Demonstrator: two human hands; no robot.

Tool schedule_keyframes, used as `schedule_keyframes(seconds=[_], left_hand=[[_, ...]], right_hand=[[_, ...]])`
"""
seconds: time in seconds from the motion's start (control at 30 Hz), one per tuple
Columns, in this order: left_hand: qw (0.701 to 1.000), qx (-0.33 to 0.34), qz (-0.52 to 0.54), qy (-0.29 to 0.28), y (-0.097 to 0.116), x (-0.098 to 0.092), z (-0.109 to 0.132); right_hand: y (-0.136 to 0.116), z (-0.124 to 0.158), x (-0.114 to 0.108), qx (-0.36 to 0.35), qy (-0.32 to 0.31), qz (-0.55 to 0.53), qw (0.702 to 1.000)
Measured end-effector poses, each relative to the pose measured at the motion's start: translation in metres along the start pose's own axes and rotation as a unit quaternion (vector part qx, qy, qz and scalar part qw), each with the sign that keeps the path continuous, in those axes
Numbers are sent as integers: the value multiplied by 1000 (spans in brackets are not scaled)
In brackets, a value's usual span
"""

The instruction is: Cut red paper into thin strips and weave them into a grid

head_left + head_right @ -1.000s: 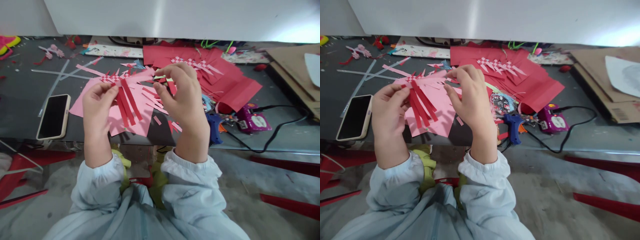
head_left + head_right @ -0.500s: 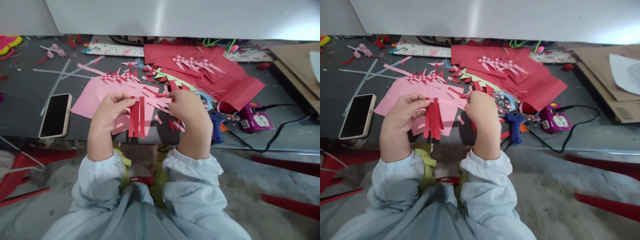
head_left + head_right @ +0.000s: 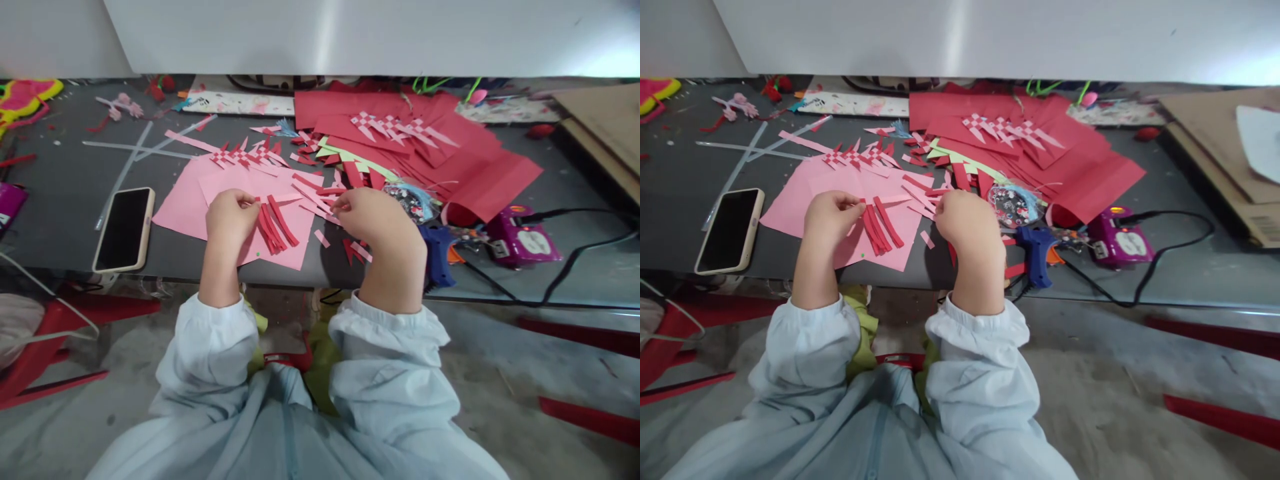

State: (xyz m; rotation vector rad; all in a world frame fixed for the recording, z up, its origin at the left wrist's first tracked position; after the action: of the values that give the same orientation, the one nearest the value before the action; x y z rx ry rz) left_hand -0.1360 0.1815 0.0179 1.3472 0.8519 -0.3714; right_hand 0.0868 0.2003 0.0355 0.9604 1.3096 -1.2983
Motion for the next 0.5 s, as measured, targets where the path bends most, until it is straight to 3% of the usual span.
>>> schedule_keyframes(seconds=[0.17,0.5], left_hand=[[996,5,-72,48,-1,-10,3],[996,1,-64,68,8,-21,12]], right_hand=[[2,0,-2,13,-4,-13,1000],[-12,-7,1,6,34,-46,998]])
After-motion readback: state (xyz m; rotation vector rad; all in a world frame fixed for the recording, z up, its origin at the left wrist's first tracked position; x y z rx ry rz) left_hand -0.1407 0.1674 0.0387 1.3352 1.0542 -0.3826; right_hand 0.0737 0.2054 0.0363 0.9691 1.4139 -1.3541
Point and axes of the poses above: each hand's wrist, its own z-axis away from the middle knuckle, its own x-axis out of the palm, y = z × x, the point moved 5 cm from there along -z, towards the middle knuckle, and after that the axes turned 2 degrees about x, right-handed, at the moved point
